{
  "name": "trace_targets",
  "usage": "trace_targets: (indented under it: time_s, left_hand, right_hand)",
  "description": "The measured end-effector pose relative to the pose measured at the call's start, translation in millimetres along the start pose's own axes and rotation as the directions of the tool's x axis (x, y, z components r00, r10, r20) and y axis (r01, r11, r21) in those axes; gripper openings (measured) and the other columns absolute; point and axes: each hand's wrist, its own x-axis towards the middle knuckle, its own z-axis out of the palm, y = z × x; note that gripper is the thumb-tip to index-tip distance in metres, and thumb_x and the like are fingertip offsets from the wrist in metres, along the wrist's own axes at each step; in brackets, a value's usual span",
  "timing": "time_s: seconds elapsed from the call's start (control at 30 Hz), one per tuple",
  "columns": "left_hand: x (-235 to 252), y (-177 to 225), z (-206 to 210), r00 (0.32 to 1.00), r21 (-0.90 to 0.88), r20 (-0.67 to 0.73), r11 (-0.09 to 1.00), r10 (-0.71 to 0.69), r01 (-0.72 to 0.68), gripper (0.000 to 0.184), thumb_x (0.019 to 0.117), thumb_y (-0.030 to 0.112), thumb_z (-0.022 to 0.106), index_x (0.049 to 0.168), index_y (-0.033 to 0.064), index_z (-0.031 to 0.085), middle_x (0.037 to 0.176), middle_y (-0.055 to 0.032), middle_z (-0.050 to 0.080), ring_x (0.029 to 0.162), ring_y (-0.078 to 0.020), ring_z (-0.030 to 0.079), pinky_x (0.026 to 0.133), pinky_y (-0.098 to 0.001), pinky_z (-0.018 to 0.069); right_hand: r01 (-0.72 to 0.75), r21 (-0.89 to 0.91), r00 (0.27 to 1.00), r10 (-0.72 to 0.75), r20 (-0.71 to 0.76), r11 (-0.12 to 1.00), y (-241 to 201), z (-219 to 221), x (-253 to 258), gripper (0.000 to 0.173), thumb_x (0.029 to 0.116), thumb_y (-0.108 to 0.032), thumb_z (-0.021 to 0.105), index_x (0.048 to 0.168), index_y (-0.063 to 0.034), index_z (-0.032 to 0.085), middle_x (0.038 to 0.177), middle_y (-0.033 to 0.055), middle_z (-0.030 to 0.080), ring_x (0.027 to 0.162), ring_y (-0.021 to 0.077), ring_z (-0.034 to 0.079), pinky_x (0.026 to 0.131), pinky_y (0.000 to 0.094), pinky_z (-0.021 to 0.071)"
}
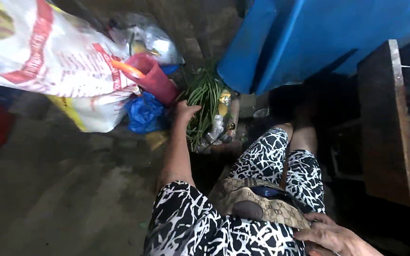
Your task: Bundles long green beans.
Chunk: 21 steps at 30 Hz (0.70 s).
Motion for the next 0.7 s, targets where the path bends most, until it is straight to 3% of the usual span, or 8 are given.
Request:
trace_targets:
  time_s: [0.1,0.33,0.47,0.6,0.63,0.67,0.7]
  left_hand:
    - [-4,4,1,0.999,0.033,-0.038,0.999,-0.003,0.004,0.069,0.0879,0.029,0.079,0.142,-0.0043,0.052,0.118,-0.0296,0.064,0.090,-0.0373,0.066,0.081,-0.0564,0.0547]
    - [-2,-4,24,0.988,0.229,0.072,0.967,-0.135,0.115,0.068,0.0879,0.024,0.078,0.144,-0.0028,0.051,0.126,-0.0320,0.062,0.106,-0.0466,0.066,0.091,-0.0643,0.0526]
    - [-3,2,24,0.998,0.228,-0.029,0.972,-0.051,0.056,0.052,0.0949,0.026,0.067,0.137,-0.0022,0.058,0.130,-0.0313,0.061,0.122,-0.0483,0.059,0.100,-0.0690,0.0460]
    - [0,23,0,0.997,0.140,-0.072,0.990,0.029,-0.019,0.054,0.0992,0.027,0.061,0.143,-0.0031,0.052,0.139,-0.0286,0.056,0.131,-0.0426,0.054,0.108,-0.0633,0.0424]
    - [2,28,-6,0.996,0.113,-0.074,0.993,0.047,-0.038,0.053,0.0990,0.025,0.060,0.143,-0.0030,0.051,0.133,-0.0255,0.062,0.123,-0.0376,0.060,0.104,-0.0587,0.0472]
    - [3,31,-10,0.994,0.083,-0.078,0.994,0.078,-0.071,0.050,0.0974,0.022,0.060,0.140,-0.0028,0.052,0.118,-0.0198,0.068,0.105,-0.0295,0.069,0.094,-0.0504,0.0552]
    - [3,37,-15,0.992,0.063,-0.073,0.993,0.101,-0.096,0.050,0.0968,0.021,0.059,0.139,-0.0034,0.051,0.112,-0.0195,0.070,0.094,-0.0281,0.071,0.086,-0.0487,0.0580]
  right_hand:
    - [-0.009,0.007,1.000,0.009,0.002,1.000,-1,-1,2,0.030,0.1069,-0.020,0.053,0.118,0.0015,0.072,0.097,0.0150,0.076,0.096,0.0186,0.071,0.117,0.0412,0.0343]
    - [0.005,0.015,1.000,-0.005,-0.017,1.000,2,2,-1,0.030,0.1071,-0.021,0.053,0.121,-0.0010,0.071,0.094,0.0112,0.075,0.096,0.0133,0.070,0.117,0.0386,0.0336]
    - [-0.004,0.005,1.000,0.004,-0.029,1.000,4,5,-6,0.030,0.1077,-0.024,0.052,0.121,-0.0030,0.070,0.091,0.0094,0.075,0.094,0.0120,0.069,0.118,0.0373,0.0335]
    - [-0.023,0.035,1.000,0.024,-0.009,0.999,5,2,-7,0.033,0.1080,-0.025,0.052,0.122,-0.0021,0.070,0.095,0.0103,0.075,0.096,0.0130,0.070,0.118,0.0396,0.0333]
    - [-0.023,0.039,1.000,0.023,-0.010,0.999,6,2,-6,0.033,0.1079,-0.025,0.052,0.122,-0.0024,0.070,0.095,0.0101,0.075,0.097,0.0127,0.070,0.118,0.0394,0.0328]
    - [-0.020,0.040,1.000,0.021,-0.016,0.999,6,1,-6,0.032,0.1078,-0.025,0.052,0.122,-0.0028,0.070,0.096,0.0097,0.076,0.098,0.0125,0.069,0.119,0.0391,0.0327]
    - [-0.017,0.043,1.000,0.018,-0.025,0.999,7,1,-5,0.032,0.1075,-0.025,0.053,0.122,-0.0031,0.070,0.096,0.0091,0.076,0.099,0.0122,0.069,0.119,0.0389,0.0329]
